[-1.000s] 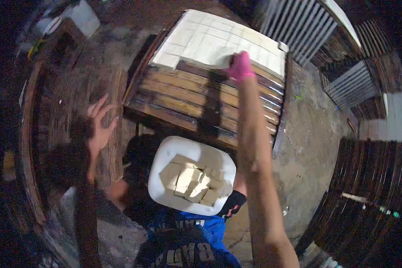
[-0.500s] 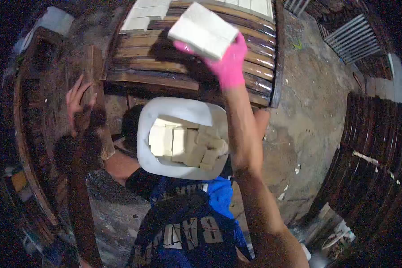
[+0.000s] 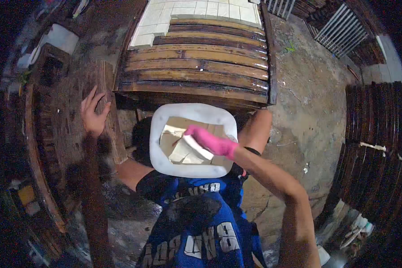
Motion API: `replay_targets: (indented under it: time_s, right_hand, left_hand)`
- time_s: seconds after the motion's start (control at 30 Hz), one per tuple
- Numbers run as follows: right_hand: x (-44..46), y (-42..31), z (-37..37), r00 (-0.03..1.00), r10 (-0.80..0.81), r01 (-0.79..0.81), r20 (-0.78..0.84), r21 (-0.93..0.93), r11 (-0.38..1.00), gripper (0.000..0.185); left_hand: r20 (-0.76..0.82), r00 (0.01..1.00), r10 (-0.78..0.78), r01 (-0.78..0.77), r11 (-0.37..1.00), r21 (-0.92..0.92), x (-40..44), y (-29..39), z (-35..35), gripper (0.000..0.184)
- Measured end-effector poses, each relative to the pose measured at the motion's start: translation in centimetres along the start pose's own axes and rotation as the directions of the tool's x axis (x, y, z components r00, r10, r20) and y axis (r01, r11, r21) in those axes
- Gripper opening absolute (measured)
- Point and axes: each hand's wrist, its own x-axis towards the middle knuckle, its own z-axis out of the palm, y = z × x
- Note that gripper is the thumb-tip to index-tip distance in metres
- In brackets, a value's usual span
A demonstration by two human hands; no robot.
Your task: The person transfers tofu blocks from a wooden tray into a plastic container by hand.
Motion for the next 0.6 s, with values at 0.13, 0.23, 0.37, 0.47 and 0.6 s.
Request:
replay_targets:
  time_s: [0.13, 0.23, 0.37, 0.47, 0.6]
  right_hand:
    - [8.2, 1.3, 0.9, 0.991, -0.123, 0.062, -0.057, -0.613, 0.788, 0.034]
    - [14.1, 2.4, 0.9, 0.927, -0.368, 0.056, -0.066, -0.949, 0.311, 0.033]
    - [16.6, 3.8, 1.0, 0.809, -0.585, -0.030, -0.063, -0.997, 0.066, 0.031]
    - [15.6, 3.5, -0.3, 0.649, -0.759, 0.013, -0.051, -0.997, 0.078, 0.024]
    - [15.0, 5.1, -0.7, 0.656, -0.754, 0.106, -0.034, -0.985, 0.136, 0.026]
  left_hand:
    - [-0.034, 0.999, 0.005, -0.005, 1.000, -0.002, -0.2, 0.4, 0.2, 0.035]
    - [0.010, 0.999, -0.051, 0.051, 0.998, 0.049, 0.3, 0.6, 0.0, 0.036]
    - [-0.022, 0.999, -0.025, 0.026, 0.999, 0.025, 0.0, 0.6, -0.2, 0.036]
    - [-0.014, 0.999, -0.045, 0.046, 0.999, 0.020, 0.2, 1.0, -0.2, 0.037]
    - [-0.019, 0.998, -0.062, 0.062, 0.997, 0.035, -0.2, 0.4, 0.1, 0.037]
